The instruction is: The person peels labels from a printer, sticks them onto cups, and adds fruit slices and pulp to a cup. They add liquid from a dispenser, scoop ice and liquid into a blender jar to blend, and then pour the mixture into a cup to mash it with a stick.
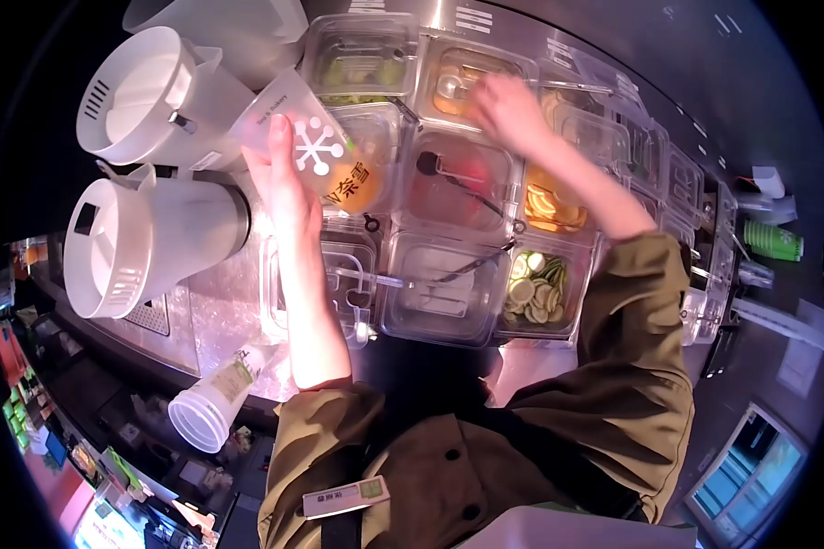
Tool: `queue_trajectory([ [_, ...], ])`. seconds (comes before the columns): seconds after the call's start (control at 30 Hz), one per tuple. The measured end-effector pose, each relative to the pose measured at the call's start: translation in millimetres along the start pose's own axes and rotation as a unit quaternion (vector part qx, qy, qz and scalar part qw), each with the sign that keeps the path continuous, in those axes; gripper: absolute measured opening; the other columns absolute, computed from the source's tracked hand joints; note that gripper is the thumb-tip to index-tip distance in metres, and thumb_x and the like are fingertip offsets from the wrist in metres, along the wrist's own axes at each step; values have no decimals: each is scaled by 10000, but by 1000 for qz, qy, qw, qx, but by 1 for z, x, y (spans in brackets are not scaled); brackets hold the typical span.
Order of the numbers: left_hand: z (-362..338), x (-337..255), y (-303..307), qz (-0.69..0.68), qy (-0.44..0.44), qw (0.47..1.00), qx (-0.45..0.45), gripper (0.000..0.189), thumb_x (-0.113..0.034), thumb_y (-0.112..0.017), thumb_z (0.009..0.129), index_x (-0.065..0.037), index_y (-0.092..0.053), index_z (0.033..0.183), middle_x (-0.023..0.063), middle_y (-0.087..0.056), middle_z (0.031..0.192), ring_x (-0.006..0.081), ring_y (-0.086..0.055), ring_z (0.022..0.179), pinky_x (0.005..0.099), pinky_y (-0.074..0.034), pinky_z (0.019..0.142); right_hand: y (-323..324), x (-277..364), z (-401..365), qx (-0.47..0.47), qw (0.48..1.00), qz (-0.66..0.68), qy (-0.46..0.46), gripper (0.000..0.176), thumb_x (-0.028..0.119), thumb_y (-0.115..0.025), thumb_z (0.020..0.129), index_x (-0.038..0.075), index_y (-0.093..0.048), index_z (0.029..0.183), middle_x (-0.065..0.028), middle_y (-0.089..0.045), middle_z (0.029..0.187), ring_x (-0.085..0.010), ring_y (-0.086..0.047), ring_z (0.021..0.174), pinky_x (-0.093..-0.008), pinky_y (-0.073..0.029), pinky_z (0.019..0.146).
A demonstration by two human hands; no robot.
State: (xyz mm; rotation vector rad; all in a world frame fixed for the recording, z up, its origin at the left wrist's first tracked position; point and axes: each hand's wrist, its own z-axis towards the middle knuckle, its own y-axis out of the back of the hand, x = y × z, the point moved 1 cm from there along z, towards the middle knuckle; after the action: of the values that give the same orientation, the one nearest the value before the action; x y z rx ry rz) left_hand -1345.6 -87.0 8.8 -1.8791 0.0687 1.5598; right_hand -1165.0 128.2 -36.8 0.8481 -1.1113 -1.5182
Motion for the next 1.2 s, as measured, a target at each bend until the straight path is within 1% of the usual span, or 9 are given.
queue_trajectory([
  [0.07,3,2,7,4,-4,1000,-3,447,-283,-582,819,-61,-397,1160,65,-523,991,166,-543,892,314,-463,777,0,37,-27,166,979,110,45,205,179,-614,656,54,-556,806,-104,-514,837,-271,-518,813,-354,-452,669],
  [0.37,-5,-13,13,-7,26,999,24,488,-363,-573,806,-53,-418,1149,68,-541,998,180,-552,895,325,-464,767,7,31,-51,149,988,2,46,205,182,-569,683,14,-551,799,-118,-531,832,-269,-542,785,-363,-483,639],
  [0.6,-26,-20,16,26,-5,997,76,669,-259,-647,735,-56,-299,1270,144,-474,1142,234,-480,1043,359,-402,887,8,-22,-10,-62,993,-96,8,181,132,-545,658,32,-551,809,-107,-535,799,-257,-547,800,-344,-473,659],
  [0.7,-34,-31,17,108,-49,988,100,757,-170,-691,672,-49,-264,1285,158,-458,1147,240,-450,1056,358,-383,901,-3,30,-46,15,999,-41,27,190,188,-555,712,49,-575,841,-96,-555,782,-251,-561,762,-340,-481,628],
  [0.73,-37,-31,17,136,-61,984,103,759,-157,-693,665,-48,-266,1283,155,-460,1145,236,-449,1053,355,-386,898,4,62,-53,125,989,52,-60,215,226,-563,718,54,-584,847,-94,-584,739,-246,-584,733,-348,-485,584],
  [0.77,-40,-32,16,163,-73,978,107,761,-143,-695,658,-46,-268,1281,152,-461,1142,233,-447,1050,353,-390,894,-15,78,-72,30,1000,2,-8,199,221,-572,688,52,-603,788,-104,-594,681,-241,-603,670,-339,-488,539],
  [0.9,-53,-37,6,243,-83,958,129,789,-136,-721,633,-40,-271,1275,128,-456,1147,222,-450,1038,329,-398,882,-28,90,-75,261,956,24,-134,242,144,-569,695,-28,-571,866,-151,-595,743,-273,-596,639,-339,-498,543],
  [1.1,-65,-39,15,362,-91,918,132,891,-193,-775,586,-30,-259,1294,133,-439,1164,235,-458,1038,342,-405,879,-40,108,-70,157,966,-201,-48,95,84,-539,651,42,-624,646,-127,-601,725,-207,-613,627,-306,-480,492],
  [1.2,-74,-40,16,375,-60,915,134,886,-214,-779,582,-35,-278,1290,158,-445,1167,262,-464,1052,356,-395,894,-26,105,-68,243,969,-50,-18,111,87,-538,660,37,-632,690,-139,-598,802,-222,-613,666,-315,-483,513],
])
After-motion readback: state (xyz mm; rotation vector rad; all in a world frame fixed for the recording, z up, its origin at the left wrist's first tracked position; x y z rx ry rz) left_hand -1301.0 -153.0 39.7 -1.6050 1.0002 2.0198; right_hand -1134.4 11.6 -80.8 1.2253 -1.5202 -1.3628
